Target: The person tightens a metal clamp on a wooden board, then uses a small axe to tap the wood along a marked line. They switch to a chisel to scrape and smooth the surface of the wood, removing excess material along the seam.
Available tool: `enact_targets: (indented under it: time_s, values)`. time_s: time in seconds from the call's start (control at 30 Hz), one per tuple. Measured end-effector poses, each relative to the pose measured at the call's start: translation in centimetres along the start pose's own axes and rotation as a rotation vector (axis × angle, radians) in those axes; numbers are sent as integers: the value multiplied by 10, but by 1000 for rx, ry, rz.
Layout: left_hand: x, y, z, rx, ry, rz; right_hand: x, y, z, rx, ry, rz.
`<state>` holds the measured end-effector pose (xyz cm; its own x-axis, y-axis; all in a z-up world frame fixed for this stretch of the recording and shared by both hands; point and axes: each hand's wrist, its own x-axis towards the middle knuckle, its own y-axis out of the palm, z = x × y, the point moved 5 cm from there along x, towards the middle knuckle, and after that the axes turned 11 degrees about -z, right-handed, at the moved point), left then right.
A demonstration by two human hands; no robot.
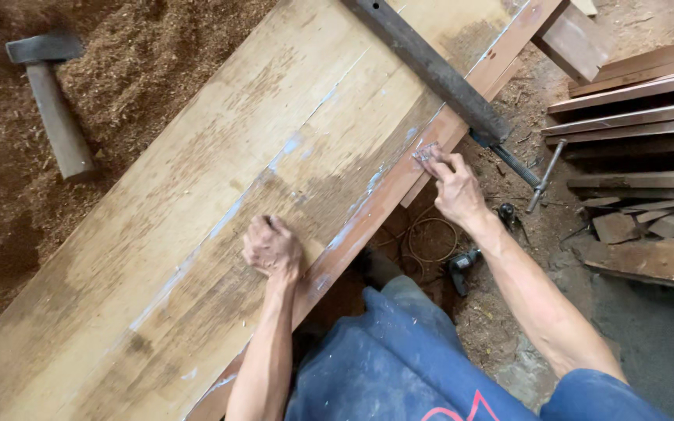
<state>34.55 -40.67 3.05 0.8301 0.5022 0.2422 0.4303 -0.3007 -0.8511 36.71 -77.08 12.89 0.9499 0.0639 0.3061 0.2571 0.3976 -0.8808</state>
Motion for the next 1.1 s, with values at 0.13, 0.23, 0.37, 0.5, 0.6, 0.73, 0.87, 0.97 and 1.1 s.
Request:
enact_targets:
  time_s: [0.13,0.23,0.37,0.5,0.6,0.73,0.87,0.97,1.1]
  values:
    - [-9,14,-52,20,100,-134,-21,13,-13,7,313,269]
    - [-4,23,-63,-5,65,-53,-2,6,-26,11,231,263]
    - [-6,17,-54,-4,22,-57,36,1,-39,99,342,169]
    - [-1,23,-60,-27,32,-79,47,4,-14,124,528,365]
    - [-7,17,-53,-34,2,-51,19,1,20,135,665,583]
    - [-3,16,-58,-18,24,-76,26,-5,27,181,522,684]
    - [1,18,-57,-41,-10,-25,67,-9,-19,156,341,500]
    - [-1,14,-54,-17,-54,52,104,-2,-46,107,149,217]
    - [3,22,-60,-31,-90,62,96,30,-41,-4,201,433]
